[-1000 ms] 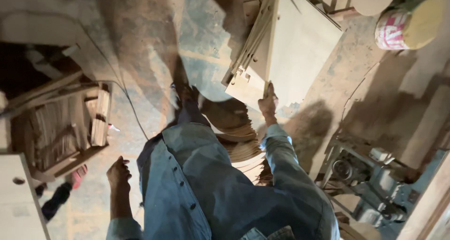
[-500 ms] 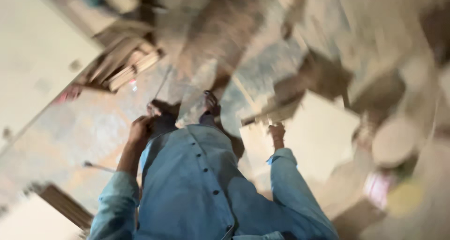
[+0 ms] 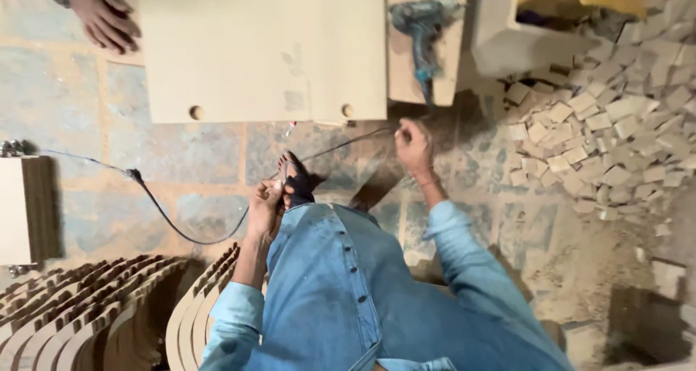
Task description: The person carries a stack of wooden panels with a coworker across the workshop floor, then sits with a panel on their lap, positions metal hinges on its edge, marks hole positions with a pencil, and drives screws with a cordless drill to attach the hinges. They then reach into a small parts box for more hardware.
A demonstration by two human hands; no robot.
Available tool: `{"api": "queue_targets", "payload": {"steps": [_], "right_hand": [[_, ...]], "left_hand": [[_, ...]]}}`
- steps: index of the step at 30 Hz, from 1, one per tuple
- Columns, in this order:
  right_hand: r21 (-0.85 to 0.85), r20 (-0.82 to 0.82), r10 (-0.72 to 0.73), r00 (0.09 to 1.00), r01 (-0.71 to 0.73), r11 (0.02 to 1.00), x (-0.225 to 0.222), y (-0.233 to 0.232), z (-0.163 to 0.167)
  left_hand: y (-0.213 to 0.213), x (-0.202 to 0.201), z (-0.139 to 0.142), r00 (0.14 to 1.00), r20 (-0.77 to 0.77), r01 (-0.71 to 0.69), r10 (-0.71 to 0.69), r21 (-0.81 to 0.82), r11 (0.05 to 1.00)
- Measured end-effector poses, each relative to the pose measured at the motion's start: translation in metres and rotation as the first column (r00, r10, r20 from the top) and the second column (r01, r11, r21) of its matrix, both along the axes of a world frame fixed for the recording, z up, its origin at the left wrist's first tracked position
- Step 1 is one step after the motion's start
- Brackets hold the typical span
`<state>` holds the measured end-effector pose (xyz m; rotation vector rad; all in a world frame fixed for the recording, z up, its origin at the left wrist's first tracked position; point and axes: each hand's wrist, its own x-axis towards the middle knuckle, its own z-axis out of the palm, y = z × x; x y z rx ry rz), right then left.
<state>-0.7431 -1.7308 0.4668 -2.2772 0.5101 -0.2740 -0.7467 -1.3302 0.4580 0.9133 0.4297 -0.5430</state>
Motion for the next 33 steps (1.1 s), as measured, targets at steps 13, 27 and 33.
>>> {"api": "queue_targets", "payload": {"steps": [13,27,33], "right_hand": [[-0.440,-0.093,-0.278,0.956,0.211,0.873,0.218,-0.070,-0.005],[-0.220,-0.238,-0.122,0.964,0.069,0.973,0.157,-0.131,-0.019],[-0.296,-0.300,-0.122,0.946,0.030,0.955,0.168,-0.114,-0.027]], "left_hand": [[0.008,0.149,0.058,0.997,0.061,-0.030,0.041,-0.180,0.983],[-0.106,0.181,0.053,0.999,-0.014,-0.043,0.041,-0.305,0.951],[-0.115,0.203,0.058,0.999,-0.039,-0.008,-0.010,-0.436,0.900]]}}
